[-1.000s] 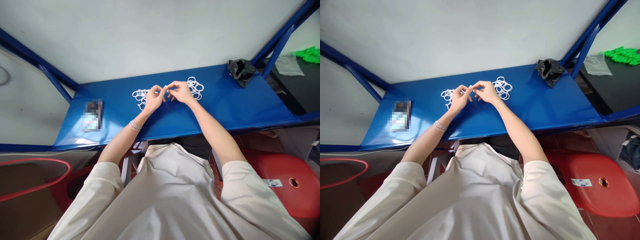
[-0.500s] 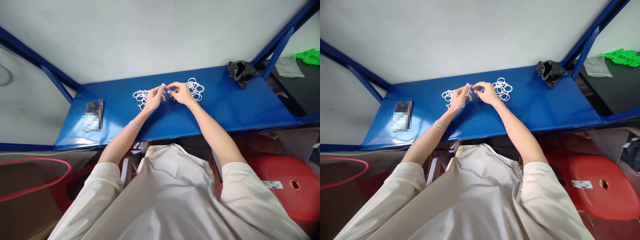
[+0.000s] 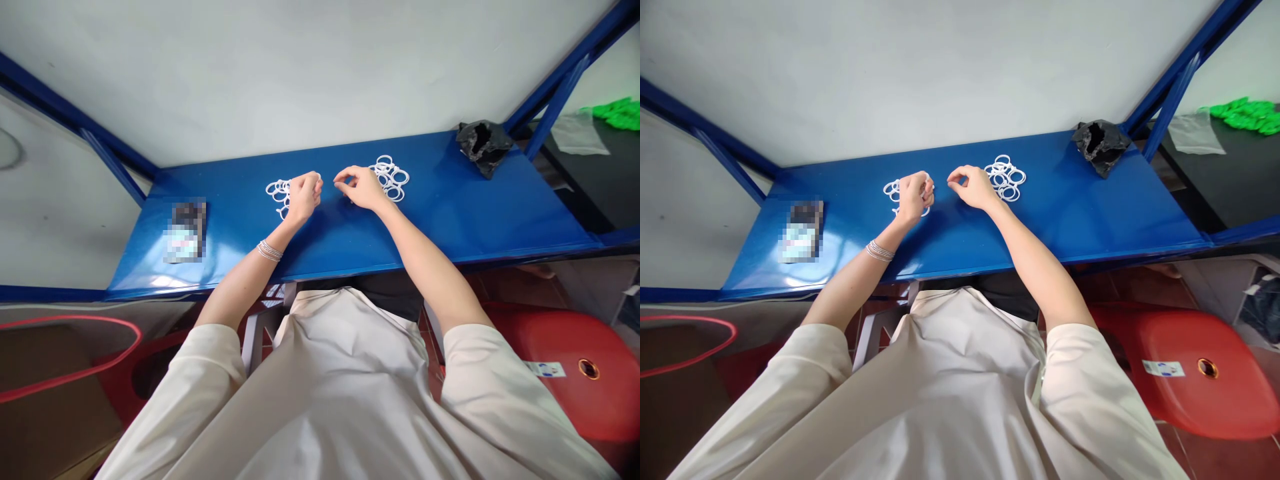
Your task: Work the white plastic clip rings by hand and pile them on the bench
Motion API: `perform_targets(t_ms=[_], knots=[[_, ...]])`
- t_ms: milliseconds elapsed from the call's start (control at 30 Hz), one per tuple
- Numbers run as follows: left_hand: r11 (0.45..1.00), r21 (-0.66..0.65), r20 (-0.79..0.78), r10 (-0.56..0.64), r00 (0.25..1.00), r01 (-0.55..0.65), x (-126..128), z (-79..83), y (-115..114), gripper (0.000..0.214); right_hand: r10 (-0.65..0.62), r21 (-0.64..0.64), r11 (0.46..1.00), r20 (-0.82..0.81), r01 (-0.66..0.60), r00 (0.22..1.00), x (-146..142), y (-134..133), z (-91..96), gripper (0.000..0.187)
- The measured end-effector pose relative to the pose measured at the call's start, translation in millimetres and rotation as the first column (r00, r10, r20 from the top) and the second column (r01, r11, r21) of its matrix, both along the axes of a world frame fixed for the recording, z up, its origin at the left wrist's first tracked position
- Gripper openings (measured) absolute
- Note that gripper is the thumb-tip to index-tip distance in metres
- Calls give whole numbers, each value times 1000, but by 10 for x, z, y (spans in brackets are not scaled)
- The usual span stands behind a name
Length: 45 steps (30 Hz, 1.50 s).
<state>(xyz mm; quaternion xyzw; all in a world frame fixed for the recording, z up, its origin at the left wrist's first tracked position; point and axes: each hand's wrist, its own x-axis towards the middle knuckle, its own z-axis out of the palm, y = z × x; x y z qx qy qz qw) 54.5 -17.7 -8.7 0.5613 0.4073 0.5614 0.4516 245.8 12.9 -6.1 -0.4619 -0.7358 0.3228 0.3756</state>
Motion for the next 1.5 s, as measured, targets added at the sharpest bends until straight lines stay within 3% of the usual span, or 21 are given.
perform_targets(t_ms=[300,500,700,833,933,1033,1100,1167,1267,1400,1500], knots=[[998,61,-57,31,998,-27,-59,14,24,66,-14,45,999,63,11,998,14,40,-45,20],[978,142,-219,184,958,-156,-152,-40,107,56,-229,195,961,167,196,959,332,257,-38,17],[913,289,-459,396,795,-288,-236,-115,199,41,-520,201,854,312,480,795,802,524,-216,44],[903,293,-596,430,678,-315,-265,-147,206,25,-546,198,838,336,509,768,832,608,-388,44],[890,291,-712,446,543,-350,-245,-124,152,13,-543,223,839,297,496,785,801,594,-373,41],[890,317,-762,444,472,-327,-208,-87,100,9,-508,197,860,250,470,824,744,499,-221,32],[894,338,-755,445,482,-295,-184,-78,88,9,-425,165,902,167,399,890,659,400,-98,26],[897,359,-726,441,527,-258,-162,-88,92,11,-294,117,951,49,287,955,529,287,-5,24],[900,380,-664,426,614,-214,-131,-124,113,22,-97,16,995,-109,99,989,303,129,50,26],[911,374,-579,377,723,-176,-103,-151,126,30,95,4,995,-147,-96,985,103,14,24,17],[922,367,-538,320,780,-125,-99,-143,119,25,154,-4,988,-138,-156,978,65,2,-11,13]])
